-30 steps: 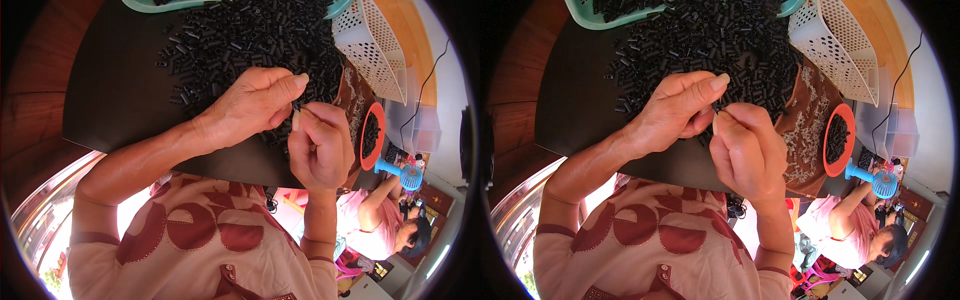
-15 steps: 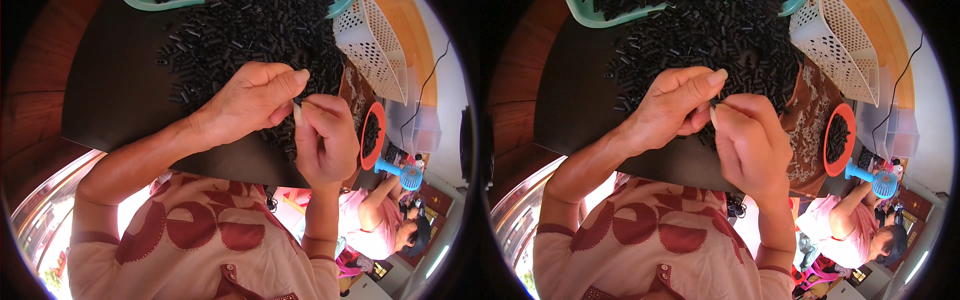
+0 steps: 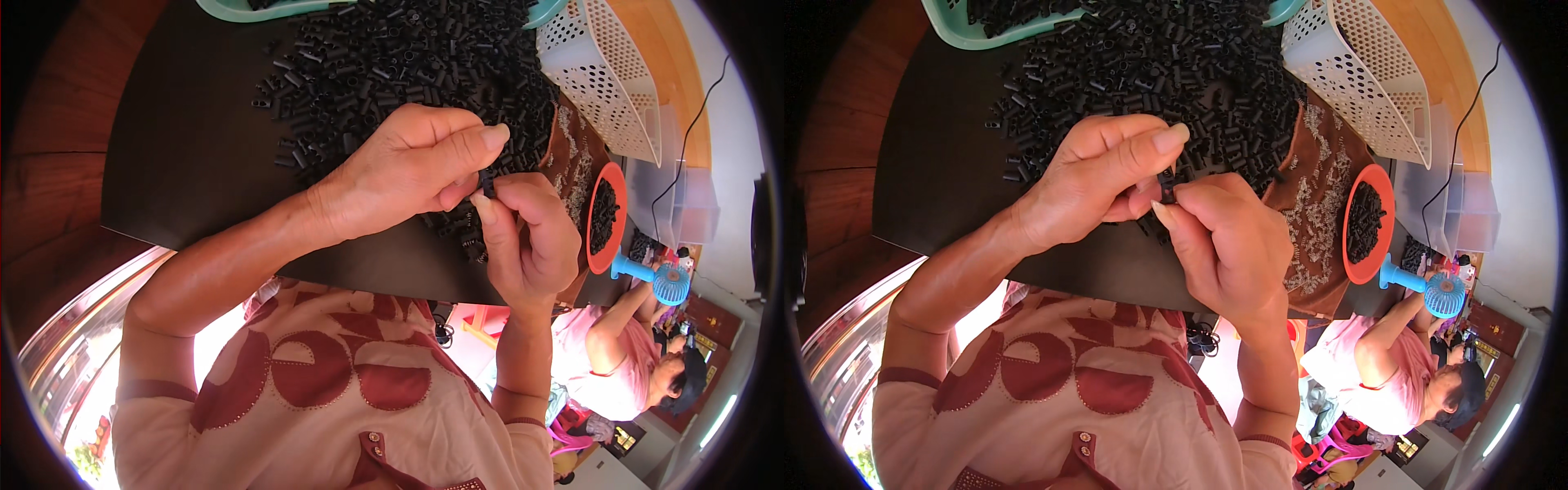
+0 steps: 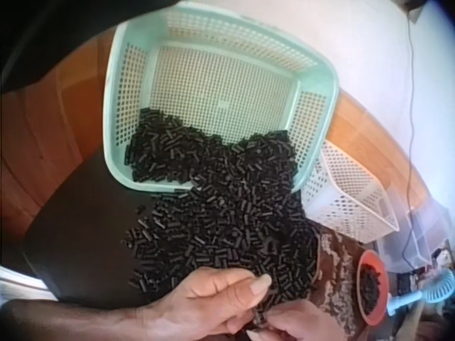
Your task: The person picks up small black plastic tubes and inserts them into larger black plastic connectors by hand.
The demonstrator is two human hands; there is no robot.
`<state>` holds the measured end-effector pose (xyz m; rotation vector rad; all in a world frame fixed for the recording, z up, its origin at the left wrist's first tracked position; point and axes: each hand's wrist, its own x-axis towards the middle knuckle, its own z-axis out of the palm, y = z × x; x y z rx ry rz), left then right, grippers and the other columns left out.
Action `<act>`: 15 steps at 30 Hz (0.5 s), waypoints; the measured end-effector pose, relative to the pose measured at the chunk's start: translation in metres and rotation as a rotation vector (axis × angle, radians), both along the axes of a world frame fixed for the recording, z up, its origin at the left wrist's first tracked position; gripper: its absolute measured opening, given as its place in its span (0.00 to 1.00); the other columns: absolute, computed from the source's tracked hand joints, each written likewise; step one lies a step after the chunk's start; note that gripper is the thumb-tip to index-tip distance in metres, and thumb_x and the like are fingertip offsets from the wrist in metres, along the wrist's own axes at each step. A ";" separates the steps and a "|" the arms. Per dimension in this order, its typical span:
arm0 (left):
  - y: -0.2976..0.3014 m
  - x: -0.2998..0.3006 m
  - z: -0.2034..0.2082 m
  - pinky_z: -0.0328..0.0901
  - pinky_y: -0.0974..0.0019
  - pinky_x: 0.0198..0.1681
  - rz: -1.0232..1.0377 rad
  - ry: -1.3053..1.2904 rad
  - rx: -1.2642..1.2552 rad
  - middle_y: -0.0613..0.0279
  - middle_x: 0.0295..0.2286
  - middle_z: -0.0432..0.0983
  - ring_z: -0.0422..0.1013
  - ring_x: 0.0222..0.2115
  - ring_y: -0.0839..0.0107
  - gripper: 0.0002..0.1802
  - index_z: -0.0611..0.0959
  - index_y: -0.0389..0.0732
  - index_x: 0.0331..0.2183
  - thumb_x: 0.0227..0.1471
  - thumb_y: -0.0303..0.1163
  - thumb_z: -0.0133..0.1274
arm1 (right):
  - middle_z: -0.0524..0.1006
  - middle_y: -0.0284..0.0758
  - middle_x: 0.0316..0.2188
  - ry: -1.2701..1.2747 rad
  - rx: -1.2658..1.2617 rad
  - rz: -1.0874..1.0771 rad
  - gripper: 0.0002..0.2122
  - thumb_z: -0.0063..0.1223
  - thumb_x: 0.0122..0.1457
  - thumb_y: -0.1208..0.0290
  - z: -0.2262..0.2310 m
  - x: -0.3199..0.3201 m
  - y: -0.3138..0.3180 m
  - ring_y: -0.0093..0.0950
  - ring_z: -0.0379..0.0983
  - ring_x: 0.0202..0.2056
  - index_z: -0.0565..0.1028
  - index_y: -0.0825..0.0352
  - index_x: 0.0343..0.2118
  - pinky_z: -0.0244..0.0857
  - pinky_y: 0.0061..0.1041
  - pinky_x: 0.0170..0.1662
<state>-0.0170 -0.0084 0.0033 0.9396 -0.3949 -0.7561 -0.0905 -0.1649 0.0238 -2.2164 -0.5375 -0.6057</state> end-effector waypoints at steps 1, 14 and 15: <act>0.000 0.000 -0.001 0.43 0.78 0.12 0.018 -0.034 0.014 0.72 0.13 0.62 0.49 0.12 0.87 0.19 0.73 0.41 0.22 0.62 0.42 0.46 | 0.74 0.38 0.22 -0.028 -0.027 0.006 0.09 0.61 0.49 0.81 0.000 0.001 0.001 0.29 0.70 0.19 0.72 0.70 0.33 0.62 0.23 0.20; -0.003 0.003 -0.004 0.46 0.79 0.14 0.016 -0.117 0.030 0.73 0.14 0.61 0.51 0.14 0.88 0.19 0.71 0.42 0.21 0.62 0.41 0.46 | 0.74 0.39 0.22 -0.020 -0.145 -0.076 0.10 0.59 0.47 0.84 0.007 -0.002 0.004 0.32 0.71 0.19 0.72 0.70 0.33 0.64 0.26 0.20; -0.003 0.003 -0.004 0.46 0.79 0.14 0.016 -0.118 0.031 0.73 0.14 0.61 0.51 0.14 0.88 0.19 0.71 0.42 0.21 0.62 0.41 0.46 | 0.74 0.38 0.22 -0.016 -0.150 -0.075 0.10 0.59 0.47 0.84 0.007 -0.002 0.003 0.30 0.71 0.19 0.72 0.70 0.33 0.63 0.25 0.19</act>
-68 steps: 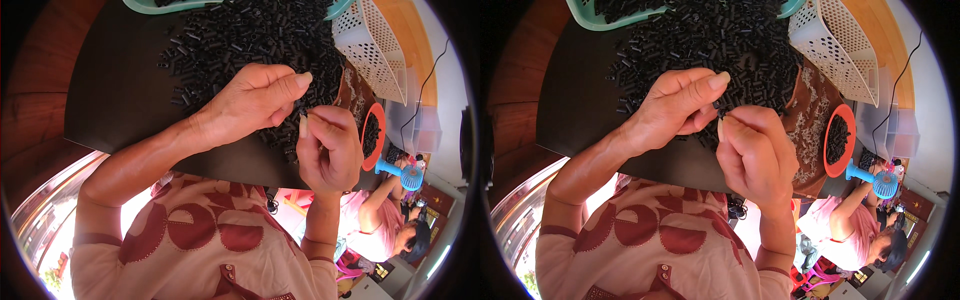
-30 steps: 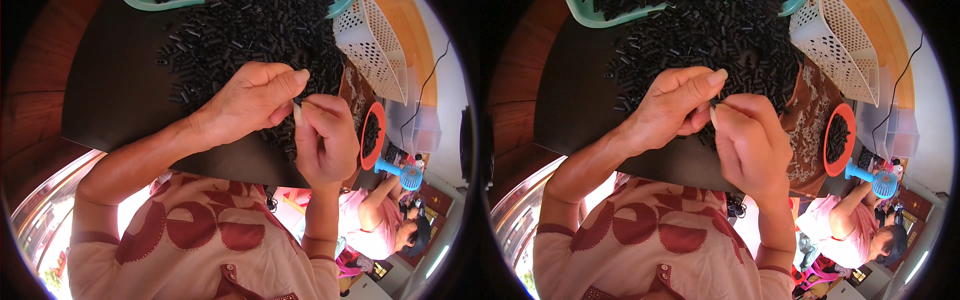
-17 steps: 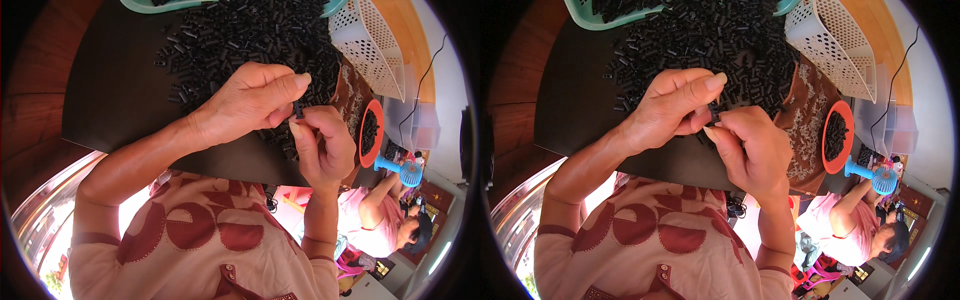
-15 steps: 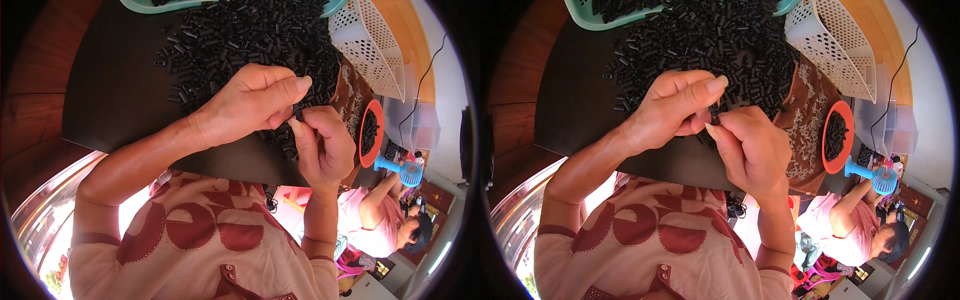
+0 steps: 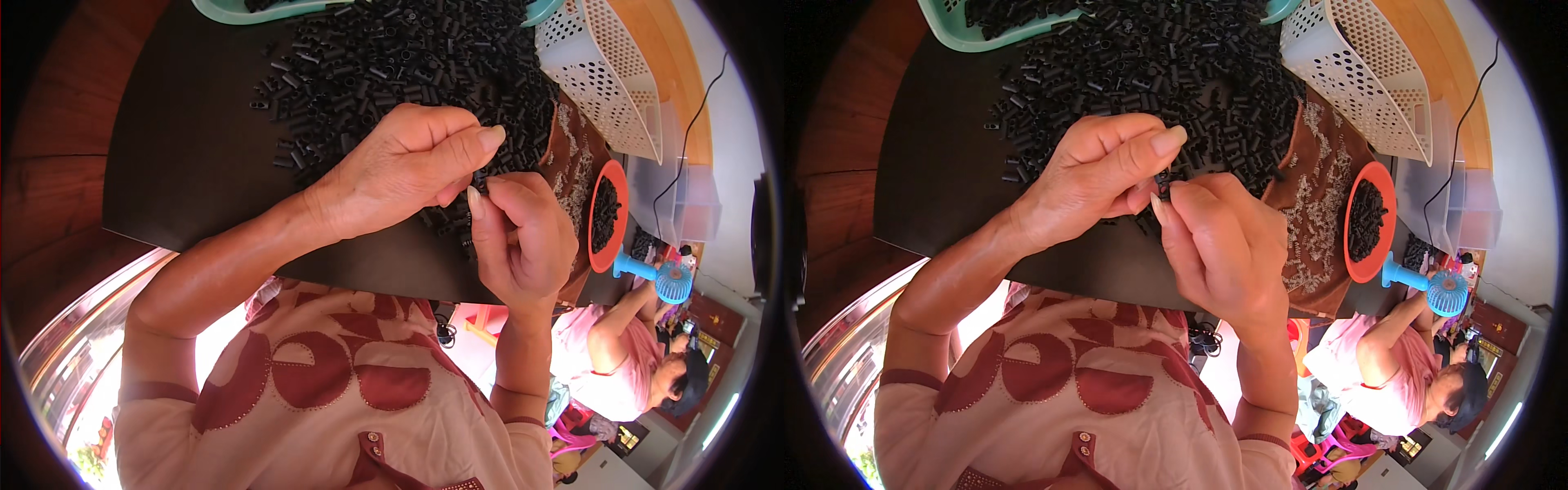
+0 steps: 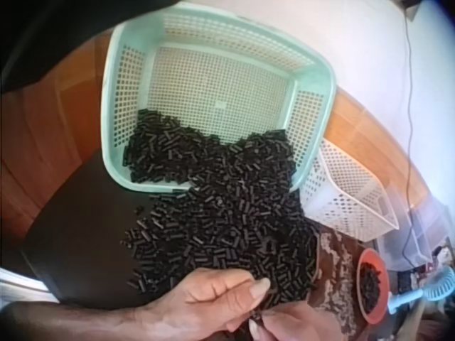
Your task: The person picks up small black plastic tubes and inserts them into larger black plastic connectors by hand.
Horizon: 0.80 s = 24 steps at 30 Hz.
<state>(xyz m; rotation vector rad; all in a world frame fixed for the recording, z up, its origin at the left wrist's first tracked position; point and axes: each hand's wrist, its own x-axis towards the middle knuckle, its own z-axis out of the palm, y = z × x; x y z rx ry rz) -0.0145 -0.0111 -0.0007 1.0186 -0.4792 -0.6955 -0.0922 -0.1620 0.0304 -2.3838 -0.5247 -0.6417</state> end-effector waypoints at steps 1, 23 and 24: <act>0.000 0.000 0.000 0.46 0.79 0.14 0.004 0.002 0.014 0.73 0.14 0.61 0.51 0.14 0.88 0.19 0.72 0.42 0.21 0.62 0.41 0.46 | 0.73 0.38 0.21 0.004 -0.005 0.000 0.10 0.59 0.47 0.83 0.000 0.000 -0.002 0.29 0.70 0.18 0.72 0.69 0.33 0.61 0.24 0.19; 0.002 -0.001 0.006 0.47 0.78 0.08 -0.220 0.294 -0.042 0.66 0.12 0.69 0.60 0.09 0.83 0.22 0.77 0.37 0.22 0.57 0.46 0.52 | 0.70 0.33 0.22 0.063 0.144 0.103 0.15 0.63 0.45 0.72 0.008 0.010 -0.009 0.19 0.61 0.18 0.75 0.72 0.36 0.56 0.18 0.19; 0.002 -0.001 0.006 0.47 0.78 0.08 -0.221 0.295 -0.044 0.66 0.12 0.69 0.60 0.09 0.83 0.22 0.77 0.37 0.22 0.57 0.46 0.52 | 0.70 0.33 0.22 0.049 0.179 0.114 0.15 0.64 0.44 0.71 0.006 0.010 -0.009 0.19 0.61 0.17 0.75 0.72 0.35 0.55 0.18 0.19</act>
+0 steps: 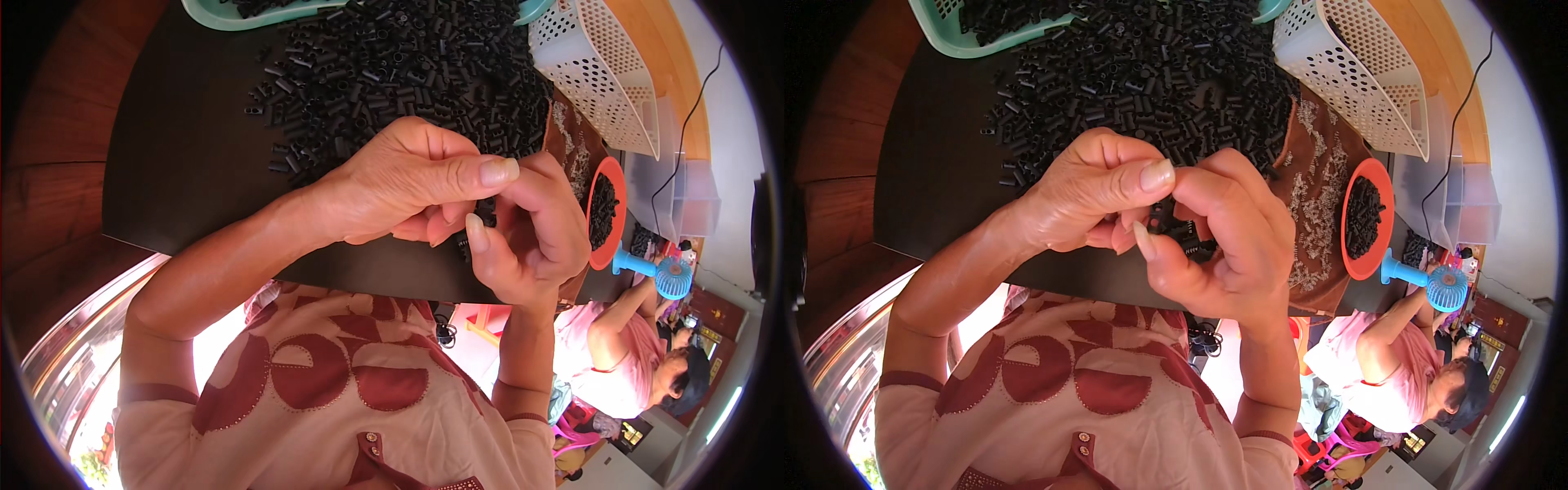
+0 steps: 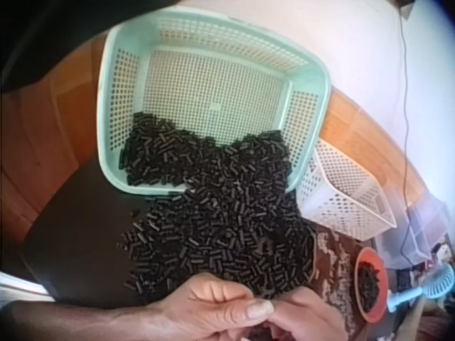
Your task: The person picks up small black plastic tubes and inserts them into larger black plastic connectors by hand.
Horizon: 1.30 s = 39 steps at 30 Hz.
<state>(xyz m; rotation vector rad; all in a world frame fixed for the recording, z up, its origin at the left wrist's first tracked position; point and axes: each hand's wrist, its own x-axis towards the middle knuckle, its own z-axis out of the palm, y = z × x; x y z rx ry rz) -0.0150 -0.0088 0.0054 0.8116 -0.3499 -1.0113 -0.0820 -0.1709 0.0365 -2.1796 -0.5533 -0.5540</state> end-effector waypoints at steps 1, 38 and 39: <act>0.001 0.000 0.000 0.46 0.78 0.08 -0.039 0.041 -0.016 0.66 0.12 0.69 0.60 0.09 0.82 0.22 0.76 0.38 0.22 0.57 0.46 0.52 | 0.69 0.33 0.21 -0.013 0.036 0.009 0.15 0.64 0.44 0.70 -0.001 0.000 0.001 0.20 0.60 0.17 0.75 0.72 0.33 0.54 0.18 0.18; 0.003 0.021 -0.001 0.46 0.76 0.11 0.415 -0.165 -0.155 0.63 0.14 0.62 0.48 0.09 0.80 0.27 0.66 0.43 0.19 0.65 0.48 0.31 | 0.74 0.30 0.29 0.413 -0.040 -0.682 0.09 0.52 0.58 0.75 0.000 -0.065 -0.139 0.17 0.68 0.32 0.75 0.71 0.41 0.62 0.18 0.35; 0.006 0.022 -0.002 0.46 0.77 0.11 0.442 -0.155 -0.158 0.63 0.14 0.62 0.47 0.09 0.80 0.27 0.66 0.43 0.19 0.65 0.48 0.30 | 0.74 0.30 0.29 0.414 -0.032 -0.670 0.09 0.52 0.58 0.75 -0.003 -0.055 -0.124 0.17 0.68 0.32 0.75 0.71 0.41 0.62 0.18 0.35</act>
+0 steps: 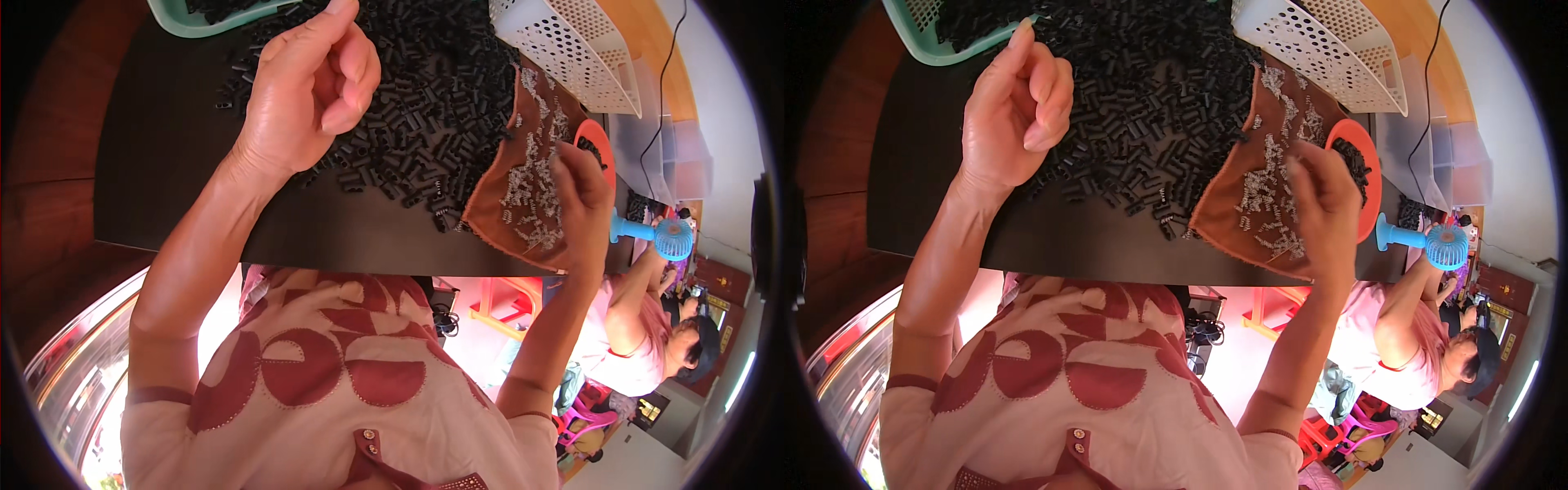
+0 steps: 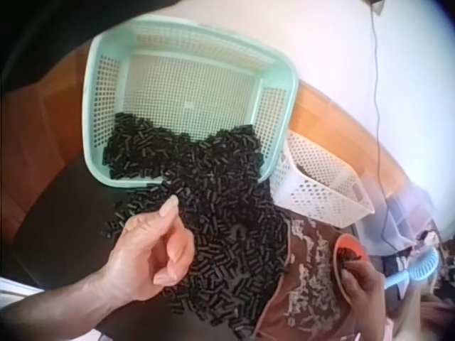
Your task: The person picks up small black plastic tubes and inserts them into larger black plastic connectors by hand.
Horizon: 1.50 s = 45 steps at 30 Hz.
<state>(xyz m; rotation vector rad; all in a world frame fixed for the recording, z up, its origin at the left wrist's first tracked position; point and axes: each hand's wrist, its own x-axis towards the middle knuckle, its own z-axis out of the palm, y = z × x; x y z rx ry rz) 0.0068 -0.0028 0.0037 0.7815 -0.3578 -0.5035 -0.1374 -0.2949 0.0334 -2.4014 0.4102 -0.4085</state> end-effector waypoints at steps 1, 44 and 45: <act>0.001 0.000 0.000 0.45 0.77 0.11 0.012 -0.013 -0.015 0.64 0.14 0.63 0.49 0.09 0.81 0.26 0.68 0.43 0.19 0.64 0.47 0.34 | 0.73 0.32 0.29 0.024 -0.058 0.140 0.08 0.52 0.57 0.77 0.001 0.009 0.017 0.20 0.69 0.31 0.75 0.70 0.40 0.62 0.19 0.34; 0.011 0.009 -0.007 0.48 0.72 0.13 0.016 0.194 -0.125 0.61 0.14 0.66 0.53 0.09 0.75 0.27 0.71 0.42 0.19 0.64 0.47 0.35 | 0.70 0.34 0.32 0.063 -0.511 0.638 0.11 0.59 0.48 0.74 -0.010 0.064 0.116 0.33 0.74 0.31 0.75 0.63 0.37 0.69 0.31 0.30; 0.011 0.008 -0.004 0.48 0.72 0.13 0.017 0.196 -0.124 0.61 0.14 0.66 0.53 0.09 0.75 0.27 0.71 0.42 0.19 0.64 0.47 0.35 | 0.70 0.34 0.32 0.049 -0.512 0.617 0.10 0.58 0.49 0.75 -0.012 0.063 0.114 0.34 0.74 0.30 0.75 0.63 0.37 0.69 0.31 0.30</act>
